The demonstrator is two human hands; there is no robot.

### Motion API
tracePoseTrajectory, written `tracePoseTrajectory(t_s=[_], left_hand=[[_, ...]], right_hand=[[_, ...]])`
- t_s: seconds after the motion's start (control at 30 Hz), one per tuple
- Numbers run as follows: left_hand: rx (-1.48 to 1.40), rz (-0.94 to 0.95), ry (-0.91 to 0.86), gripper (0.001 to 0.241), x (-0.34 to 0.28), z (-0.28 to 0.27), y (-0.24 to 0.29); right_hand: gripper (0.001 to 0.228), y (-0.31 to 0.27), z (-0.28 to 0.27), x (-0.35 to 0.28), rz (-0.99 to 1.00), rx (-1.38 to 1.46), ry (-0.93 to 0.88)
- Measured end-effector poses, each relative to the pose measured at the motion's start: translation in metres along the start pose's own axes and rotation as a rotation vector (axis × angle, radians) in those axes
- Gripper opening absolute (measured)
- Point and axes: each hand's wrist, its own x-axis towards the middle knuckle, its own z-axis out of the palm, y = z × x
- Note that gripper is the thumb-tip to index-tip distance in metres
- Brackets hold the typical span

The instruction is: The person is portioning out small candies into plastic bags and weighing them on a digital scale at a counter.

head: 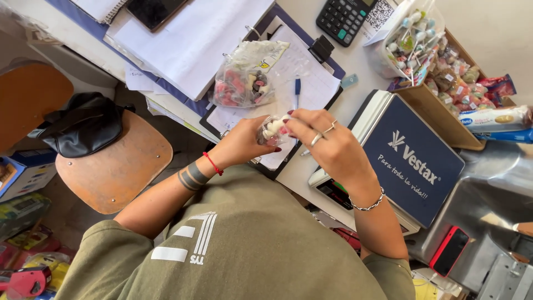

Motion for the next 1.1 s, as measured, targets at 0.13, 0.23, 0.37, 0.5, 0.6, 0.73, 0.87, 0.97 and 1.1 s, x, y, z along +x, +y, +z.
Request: tracePoseTrajectory(t_s=[0.13,0.23,0.37,0.5,0.6,0.73,0.87,0.97,1.1], left_hand=[[-0.042,0.032,-0.023,0.042,0.004,0.004,0.003],[-0.067,0.031,-0.046,0.042,0.007,0.008,0.005],[-0.127,0.102,-0.1,0.049,0.015,0.015,0.021],[-0.122,0.163,-0.187,0.049,0.027,0.042,0.025],[-0.192,0.298,-0.245,0.051,0.041,0.075,0.054],[-0.12,0.321,-0.403,0.051,0.083,0.132,0.097],[0.038,0.639,-0.565,0.042,0.13,0.194,0.128],[0.219,0.699,-0.529,0.042,0.159,0.237,0.101],[0.263,0.745,-0.455,0.044,0.163,0.247,0.096]], right_hand=[[0.011,-0.001,-0.014,-0.015,0.105,0.175,0.053],[0.011,0.008,-0.028,-0.039,0.332,0.31,0.112],[0.011,-0.001,-0.04,-0.071,0.43,0.394,0.142],[0.006,-0.021,-0.056,-0.091,0.488,0.266,0.162],[0.014,-0.02,-0.089,-0.126,0.56,0.222,0.282],[0.022,-0.041,-0.125,-0.17,0.766,0.123,0.535],[0.014,-0.059,-0.141,-0.241,0.985,0.09,0.739],[0.019,-0.066,-0.138,-0.286,1.027,0.114,0.814],[0.021,-0.072,-0.131,-0.334,1.084,0.075,0.816]])
